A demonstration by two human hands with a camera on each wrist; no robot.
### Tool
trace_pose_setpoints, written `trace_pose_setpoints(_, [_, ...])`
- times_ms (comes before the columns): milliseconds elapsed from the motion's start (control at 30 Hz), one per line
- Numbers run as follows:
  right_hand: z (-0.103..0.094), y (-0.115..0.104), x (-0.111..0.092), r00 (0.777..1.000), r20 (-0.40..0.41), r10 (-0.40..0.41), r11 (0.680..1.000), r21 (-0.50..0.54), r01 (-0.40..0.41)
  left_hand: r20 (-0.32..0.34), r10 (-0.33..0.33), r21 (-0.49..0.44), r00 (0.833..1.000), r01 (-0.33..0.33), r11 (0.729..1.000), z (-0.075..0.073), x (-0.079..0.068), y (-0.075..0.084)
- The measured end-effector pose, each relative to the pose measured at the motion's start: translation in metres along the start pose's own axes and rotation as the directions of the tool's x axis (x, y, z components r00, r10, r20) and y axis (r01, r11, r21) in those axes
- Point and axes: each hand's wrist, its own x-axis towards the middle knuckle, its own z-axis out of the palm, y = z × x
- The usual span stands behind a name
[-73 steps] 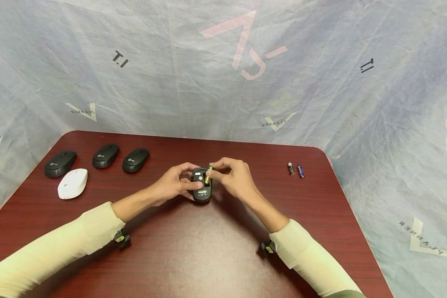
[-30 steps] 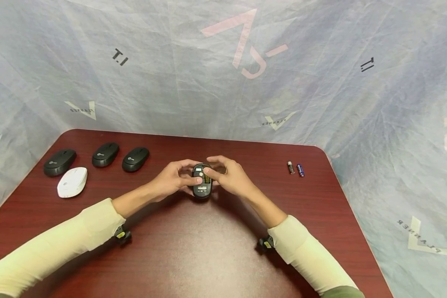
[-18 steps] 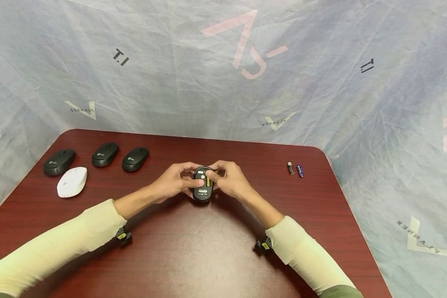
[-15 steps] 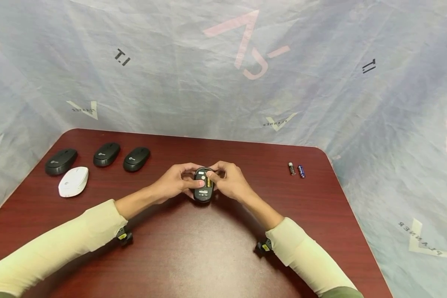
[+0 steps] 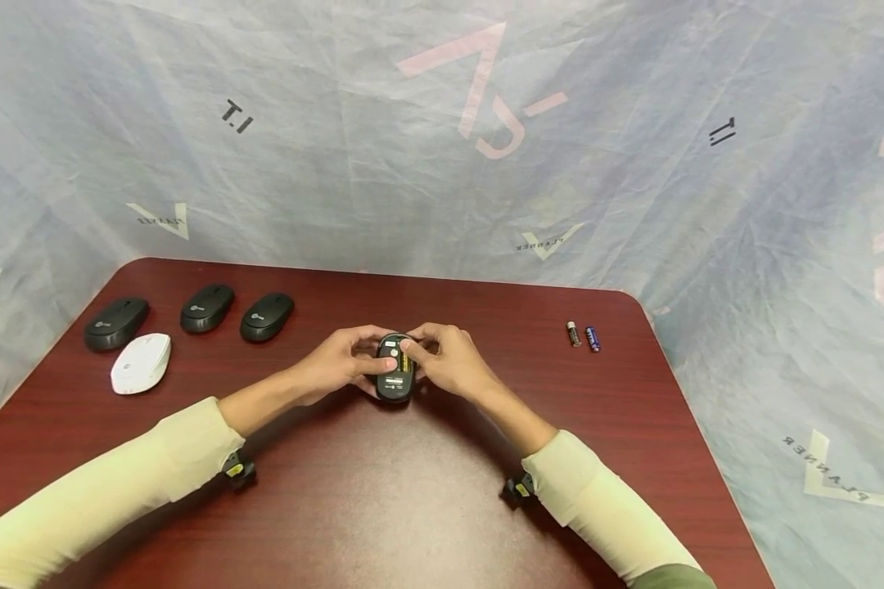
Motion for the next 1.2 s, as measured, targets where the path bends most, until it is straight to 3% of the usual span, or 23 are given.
trace_pose_setpoints(200, [-0.010,0.005,0.000,1.000,0.030,-0.003,0.999,0.052,0.001,0.005,-0.020,-0.020,1.000,0.020,1.000,-0.003,-0.002,0.000])
trace_pose_setpoints(367, [-0.024,0.011,0.002,1.000,-0.012,0.013,0.997,0.078,-0.012,-0.009,-0.025,-0.031,1.000,0.025,0.999,-0.007,-0.003,-0.002])
trace_pose_setpoints(567, [-0.038,0.022,0.010,0.997,-0.045,0.065,0.997,-0.044,-0.067,-0.025,-0.032,-0.040,0.999,0.031,0.999,-0.010,-0.003,-0.006])
trace_pose_setpoints(767, [-0.039,0.034,0.023,0.993,-0.047,0.106,0.978,-0.177,-0.113,-0.023,-0.025,-0.038,0.999,0.024,0.999,-0.009,-0.001,-0.004])
trace_pose_setpoints(1200, [-0.026,0.034,0.040,1.000,0.007,0.003,0.938,-0.346,0.000,-0.021,-0.022,-0.043,1.000,0.021,0.999,-0.007,0.000,-0.002])
